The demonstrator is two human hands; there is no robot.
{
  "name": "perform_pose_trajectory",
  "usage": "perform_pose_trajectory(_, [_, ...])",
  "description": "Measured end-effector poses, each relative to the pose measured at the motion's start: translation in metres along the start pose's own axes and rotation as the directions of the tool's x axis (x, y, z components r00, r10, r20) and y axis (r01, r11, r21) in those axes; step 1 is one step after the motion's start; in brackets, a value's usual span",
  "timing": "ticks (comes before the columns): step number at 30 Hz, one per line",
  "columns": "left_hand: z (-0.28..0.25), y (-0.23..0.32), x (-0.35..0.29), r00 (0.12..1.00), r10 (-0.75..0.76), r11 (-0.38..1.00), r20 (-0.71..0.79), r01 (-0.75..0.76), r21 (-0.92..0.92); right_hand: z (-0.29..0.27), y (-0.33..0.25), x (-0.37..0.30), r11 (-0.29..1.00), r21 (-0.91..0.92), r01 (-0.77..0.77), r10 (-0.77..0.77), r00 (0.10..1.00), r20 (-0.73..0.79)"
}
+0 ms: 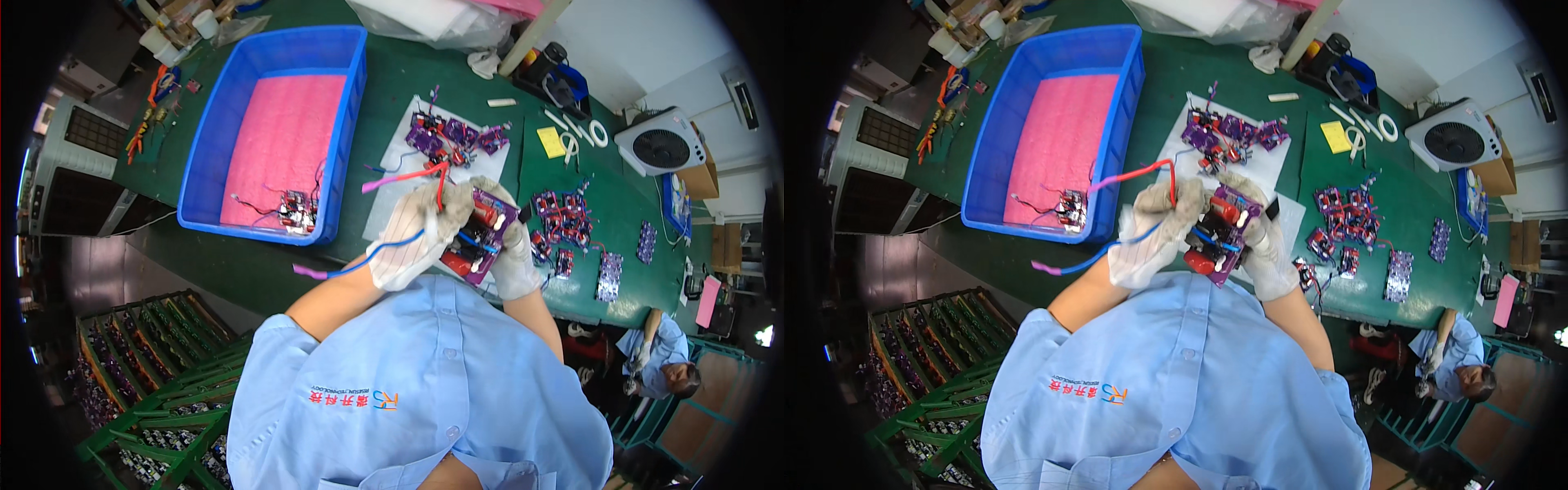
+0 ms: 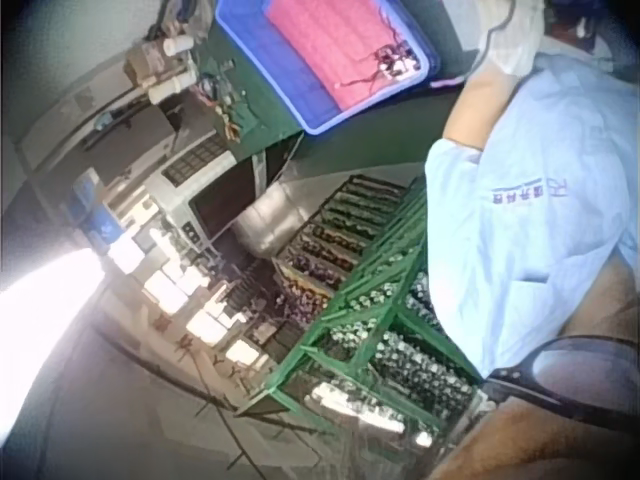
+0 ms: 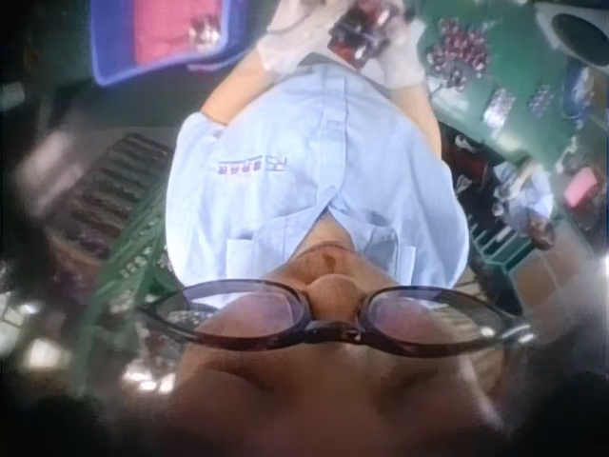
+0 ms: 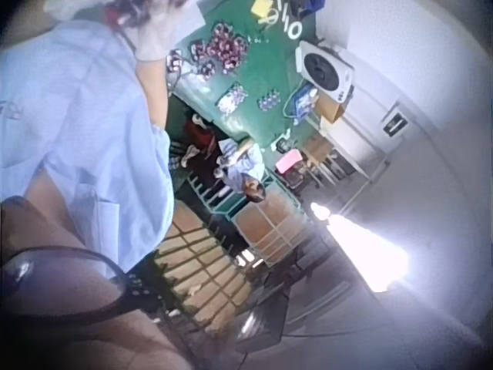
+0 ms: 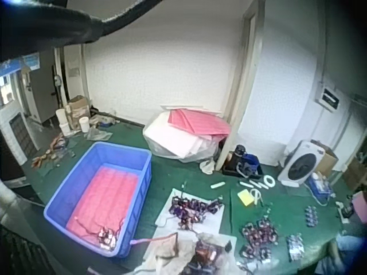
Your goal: Manually assemble and sort small electronic circuit board components and place them into storage racks.
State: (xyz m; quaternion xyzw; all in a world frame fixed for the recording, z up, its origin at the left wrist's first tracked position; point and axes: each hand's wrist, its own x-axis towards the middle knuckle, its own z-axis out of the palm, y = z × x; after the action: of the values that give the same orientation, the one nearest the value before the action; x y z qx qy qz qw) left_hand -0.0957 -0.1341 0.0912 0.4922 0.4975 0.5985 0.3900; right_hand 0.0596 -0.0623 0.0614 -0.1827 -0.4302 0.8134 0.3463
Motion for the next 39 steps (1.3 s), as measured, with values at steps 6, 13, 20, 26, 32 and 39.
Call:
perform_pose_trajectory(6, [0.004,-0.010,0.019,0.953,-0.304,0.949,-0.019,0.301,-0.092,0.036,-0.017,-0.012,0.986,0.072,-0.149,0.164,0.924,-0.344])
perform_pose_trajectory(13, [-0.003,0.007,0.021,0.950,-0.302,0.951,0.079,0.294,0.100,0.027,-0.012,-0.026,0.997,0.027,-0.068,0.073,0.945,-0.319])
perform_pose_trajectory(20, [0.002,0.009,0.026,0.933,-0.344,0.939,0.108,0.338,0.069,0.022,-0.009,-0.033,0.994,0.108,0.008,0.017,0.974,-0.227])
perform_pose_trajectory(26, [0.008,0.021,0.029,0.938,-0.339,0.940,0.077,0.335,0.057,0.017,-0.007,-0.037,0.972,0.231,0.036,0.008,0.982,-0.187])
perform_pose_trajectory(32, [0.007,0.029,0.028,0.919,-0.359,0.933,0.163,0.356,0.052,0.012,-0.012,-0.032,0.989,0.004,0.147,-0.145,0.982,-0.125])
perform_pose_trajectory(39, [0.005,0.006,0.022,0.957,0.280,0.890,0.082,-0.290,0.351,0.013,-0.020,-0.032,0.958,-0.168,0.231,-0.246,0.966,-0.074])
